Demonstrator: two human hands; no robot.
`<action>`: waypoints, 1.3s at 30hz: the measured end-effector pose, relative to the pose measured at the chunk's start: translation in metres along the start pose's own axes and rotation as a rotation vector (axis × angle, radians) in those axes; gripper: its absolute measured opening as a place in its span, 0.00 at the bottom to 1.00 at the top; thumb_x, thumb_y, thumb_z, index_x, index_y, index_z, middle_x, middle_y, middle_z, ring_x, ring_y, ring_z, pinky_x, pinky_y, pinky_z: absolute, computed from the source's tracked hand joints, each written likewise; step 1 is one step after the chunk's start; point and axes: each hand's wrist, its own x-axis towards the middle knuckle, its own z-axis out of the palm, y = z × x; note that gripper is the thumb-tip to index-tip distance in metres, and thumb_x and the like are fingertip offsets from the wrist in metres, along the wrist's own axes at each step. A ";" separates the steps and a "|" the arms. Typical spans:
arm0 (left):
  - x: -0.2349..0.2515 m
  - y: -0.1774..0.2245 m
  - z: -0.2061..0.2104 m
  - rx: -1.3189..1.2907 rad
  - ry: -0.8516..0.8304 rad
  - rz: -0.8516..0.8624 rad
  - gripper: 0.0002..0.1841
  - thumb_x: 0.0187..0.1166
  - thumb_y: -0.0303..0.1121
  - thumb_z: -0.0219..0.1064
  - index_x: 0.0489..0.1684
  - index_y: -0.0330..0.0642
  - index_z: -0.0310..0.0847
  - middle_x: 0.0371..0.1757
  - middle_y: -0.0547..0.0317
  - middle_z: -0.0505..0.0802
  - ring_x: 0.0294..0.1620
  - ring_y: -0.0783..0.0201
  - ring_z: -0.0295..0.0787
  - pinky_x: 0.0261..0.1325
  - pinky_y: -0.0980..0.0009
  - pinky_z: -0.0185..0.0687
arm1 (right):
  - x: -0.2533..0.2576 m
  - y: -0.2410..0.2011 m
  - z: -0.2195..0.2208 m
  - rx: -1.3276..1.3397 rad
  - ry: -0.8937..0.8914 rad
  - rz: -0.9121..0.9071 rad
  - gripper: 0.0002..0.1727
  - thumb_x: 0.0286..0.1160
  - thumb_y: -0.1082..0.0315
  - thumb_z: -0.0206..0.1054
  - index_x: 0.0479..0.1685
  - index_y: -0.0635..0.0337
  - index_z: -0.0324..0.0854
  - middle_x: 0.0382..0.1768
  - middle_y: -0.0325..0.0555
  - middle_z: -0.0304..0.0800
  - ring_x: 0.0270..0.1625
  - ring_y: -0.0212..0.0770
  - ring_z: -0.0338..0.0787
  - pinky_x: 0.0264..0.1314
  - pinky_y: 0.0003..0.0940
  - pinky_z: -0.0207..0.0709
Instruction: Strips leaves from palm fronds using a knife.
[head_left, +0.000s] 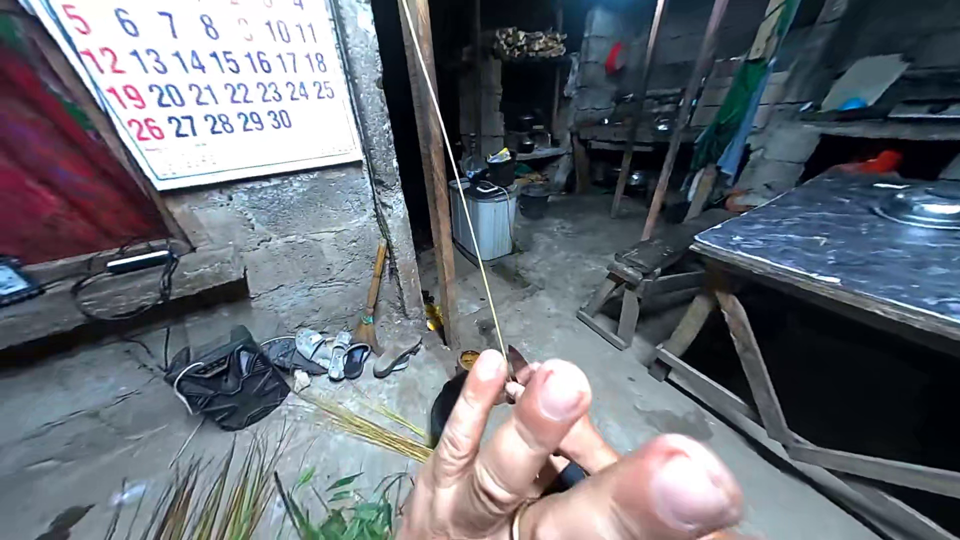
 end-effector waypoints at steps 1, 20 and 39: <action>-0.006 -0.001 0.000 0.007 -0.004 -0.021 0.32 0.84 0.59 0.61 0.88 0.71 0.58 0.92 0.85 0.60 0.94 0.79 0.41 0.96 0.64 0.29 | 0.000 0.022 -0.002 0.003 -0.013 -0.043 0.05 0.68 0.75 0.68 0.31 0.68 0.86 0.25 0.38 0.87 0.27 0.20 0.82 0.34 0.17 0.77; -0.361 -0.040 -0.125 0.064 -1.174 -1.675 0.33 0.78 0.52 0.72 0.82 0.49 0.75 0.95 0.43 0.56 0.92 0.40 0.57 0.86 0.40 0.62 | 0.053 0.206 -0.077 -0.750 -0.451 0.162 0.12 0.79 0.67 0.62 0.48 0.67 0.87 0.38 0.54 0.91 0.39 0.44 0.89 0.49 0.48 0.82; -0.378 -0.035 -0.089 -0.139 -1.470 -1.685 0.33 0.81 0.47 0.71 0.82 0.39 0.73 0.71 0.31 0.86 0.71 0.34 0.84 0.75 0.34 0.74 | -0.027 0.344 -0.082 -0.819 -0.472 0.829 0.19 0.86 0.62 0.60 0.68 0.64 0.82 0.57 0.65 0.89 0.54 0.60 0.92 0.61 0.61 0.83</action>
